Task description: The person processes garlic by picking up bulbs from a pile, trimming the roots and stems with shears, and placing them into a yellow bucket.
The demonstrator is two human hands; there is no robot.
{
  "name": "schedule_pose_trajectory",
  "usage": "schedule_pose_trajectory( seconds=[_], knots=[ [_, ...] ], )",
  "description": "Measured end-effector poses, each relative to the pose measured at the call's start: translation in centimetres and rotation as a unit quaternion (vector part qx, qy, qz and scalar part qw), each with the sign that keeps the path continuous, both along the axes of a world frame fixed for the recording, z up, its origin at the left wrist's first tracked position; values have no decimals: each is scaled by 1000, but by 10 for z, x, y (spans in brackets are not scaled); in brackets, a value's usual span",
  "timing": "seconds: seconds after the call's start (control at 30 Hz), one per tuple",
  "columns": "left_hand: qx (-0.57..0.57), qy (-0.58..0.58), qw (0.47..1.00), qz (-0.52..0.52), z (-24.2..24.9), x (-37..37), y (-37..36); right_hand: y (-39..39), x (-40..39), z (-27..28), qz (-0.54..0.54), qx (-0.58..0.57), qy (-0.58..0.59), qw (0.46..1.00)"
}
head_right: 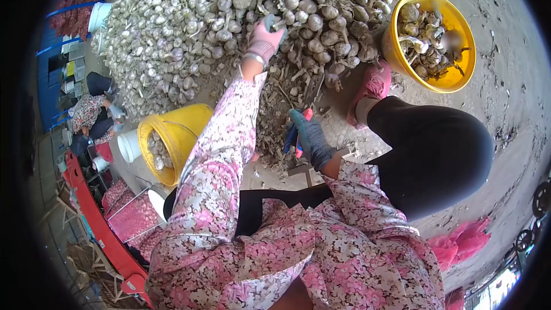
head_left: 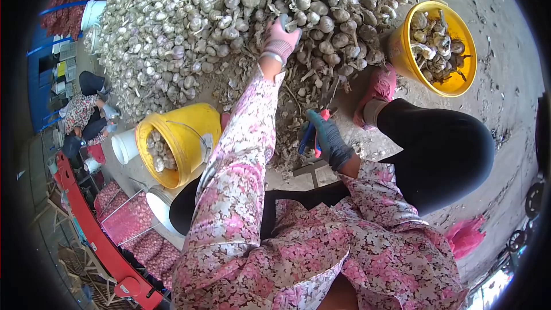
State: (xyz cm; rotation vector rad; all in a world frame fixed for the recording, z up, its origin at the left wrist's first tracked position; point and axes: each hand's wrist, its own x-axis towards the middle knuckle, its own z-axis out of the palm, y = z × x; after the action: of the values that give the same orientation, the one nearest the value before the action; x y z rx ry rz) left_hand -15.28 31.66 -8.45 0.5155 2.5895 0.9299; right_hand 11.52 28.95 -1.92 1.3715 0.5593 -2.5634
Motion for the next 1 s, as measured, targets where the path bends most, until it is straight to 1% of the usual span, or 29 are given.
schedule_pose_trajectory(
  seconds=[0.03,0.07,0.1,0.17,0.2,0.23,0.3,0.33,0.37,0.4,0.43,0.47,0.5,0.53,0.57,0.6,0.63,0.67,0.7,0.73,0.77,0.8,0.83,0.87,0.9,0.93,0.97,1.0],
  knots=[
    [-107,53,993,-25,2,-1,19,1,-1,0,-1,6,-4,1000],
    [-194,47,978,-67,5,-4,33,2,-1,0,-1,26,5,1000],
    [-245,79,964,-60,6,0,45,6,-1,1,-5,28,1,1000],
    [-297,55,951,-61,14,1,53,14,0,2,52,57,36,996],
    [-292,59,953,-62,15,1,53,13,1,-7,67,75,43,994],
    [-261,59,961,-61,5,-8,49,15,2,-6,66,75,43,994],
    [-224,124,965,-55,-16,-15,41,16,0,-4,77,108,44,990],
    [-225,128,964,-55,-30,-19,27,15,1,-13,76,107,48,990],
    [-68,61,994,-60,-48,-23,7,12,5,-32,97,187,46,976],
    [90,-8,994,-66,-54,-26,-5,12,7,-44,117,267,44,956],
    [278,-232,932,17,-39,-10,-18,21,6,-40,116,265,50,956],
    [362,-341,862,98,19,39,-36,30,8,-25,127,422,60,896],
    [390,-345,849,95,39,62,-52,41,7,-14,136,568,62,809],
    [423,-362,828,70,47,80,-67,46,8,-7,137,566,63,811],
    [455,-378,805,45,54,97,-81,50,9,-1,181,641,49,744],
    [455,-377,806,47,66,117,-90,52,11,5,223,710,36,667],
    [456,-355,814,60,80,137,-94,53,14,11,224,710,38,666],
    [458,-331,822,73,90,150,-99,54,17,18,270,719,35,640],
    [460,-327,822,74,85,156,-111,54,20,23,314,726,32,611],
    [386,-231,892,36,75,161,-125,54,23,29,329,727,43,601],
    [304,-129,944,-3,65,166,-139,54,28,36,328,729,47,599],
    [219,-97,971,19,89,178,-141,54,35,47,345,728,62,589],
    [222,-93,971,18,85,179,-148,53,40,54,362,728,76,578],
    [293,-140,945,27,75,178,-156,51,46,55,371,737,81,559],
    [361,-188,913,35,83,181,-156,49,53,54,370,739,81,557],
    [337,-140,931,-11,91,183,-158,46,59,53,353,751,108,547],
    [339,-136,931,-13,99,189,-159,45,64,52,335,763,134,536],
    [348,-145,926,-17,111,197,-158,43,68,55,331,767,136,533]
  ],
)
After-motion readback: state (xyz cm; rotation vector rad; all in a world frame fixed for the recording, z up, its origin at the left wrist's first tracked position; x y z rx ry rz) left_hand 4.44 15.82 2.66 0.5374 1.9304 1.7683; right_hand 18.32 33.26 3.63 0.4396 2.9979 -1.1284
